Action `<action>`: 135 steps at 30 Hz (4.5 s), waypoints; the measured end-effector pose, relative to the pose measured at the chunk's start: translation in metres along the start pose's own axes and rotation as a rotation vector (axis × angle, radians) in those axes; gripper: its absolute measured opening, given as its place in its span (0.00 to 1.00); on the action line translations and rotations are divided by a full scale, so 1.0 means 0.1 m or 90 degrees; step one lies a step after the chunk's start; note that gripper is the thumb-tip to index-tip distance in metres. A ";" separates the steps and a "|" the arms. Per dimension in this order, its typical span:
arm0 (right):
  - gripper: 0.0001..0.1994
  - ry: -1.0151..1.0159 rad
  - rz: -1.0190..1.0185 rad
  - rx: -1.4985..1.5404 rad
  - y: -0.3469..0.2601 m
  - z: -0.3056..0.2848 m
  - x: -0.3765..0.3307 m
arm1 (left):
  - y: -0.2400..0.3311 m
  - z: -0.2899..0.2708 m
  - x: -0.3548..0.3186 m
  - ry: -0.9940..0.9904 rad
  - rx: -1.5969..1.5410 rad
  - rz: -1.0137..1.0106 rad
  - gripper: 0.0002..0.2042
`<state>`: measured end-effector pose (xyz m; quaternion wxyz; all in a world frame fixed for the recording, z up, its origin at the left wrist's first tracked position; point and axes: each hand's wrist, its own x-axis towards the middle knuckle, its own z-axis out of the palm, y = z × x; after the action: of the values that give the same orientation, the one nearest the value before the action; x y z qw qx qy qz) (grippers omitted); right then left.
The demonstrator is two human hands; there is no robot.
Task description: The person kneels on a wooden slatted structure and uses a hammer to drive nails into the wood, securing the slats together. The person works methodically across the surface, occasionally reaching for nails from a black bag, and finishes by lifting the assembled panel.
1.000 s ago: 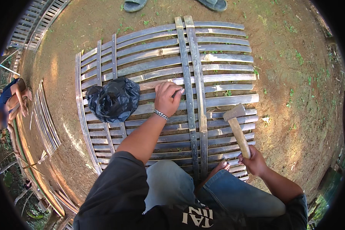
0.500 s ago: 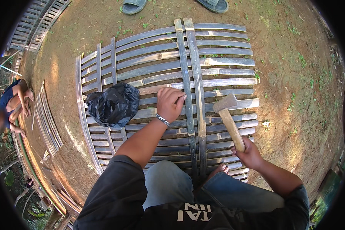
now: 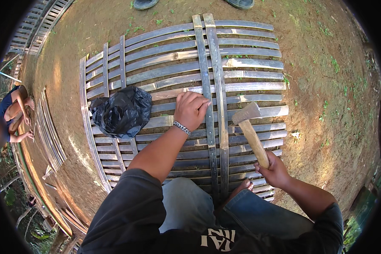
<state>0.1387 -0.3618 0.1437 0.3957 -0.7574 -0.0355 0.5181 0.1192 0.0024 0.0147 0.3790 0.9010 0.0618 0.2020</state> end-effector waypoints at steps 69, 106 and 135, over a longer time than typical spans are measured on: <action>0.23 0.168 -0.237 -0.526 -0.44 0.47 0.66 | -0.11 -0.16 -0.31 -0.010 0.020 -0.039 0.05; 0.21 0.061 -0.333 -0.477 -0.75 -0.10 1.12 | -0.56 0.55 1.44 -0.230 0.239 0.051 0.28; 0.20 0.104 -0.454 -0.385 -0.62 0.13 1.10 | -0.60 0.41 1.28 -0.203 0.213 0.058 0.29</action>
<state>0.2004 -0.2610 0.0978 0.3119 -0.8178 -0.4112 0.2548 0.2552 0.0515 -0.0132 0.2198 0.9736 -0.0074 0.0609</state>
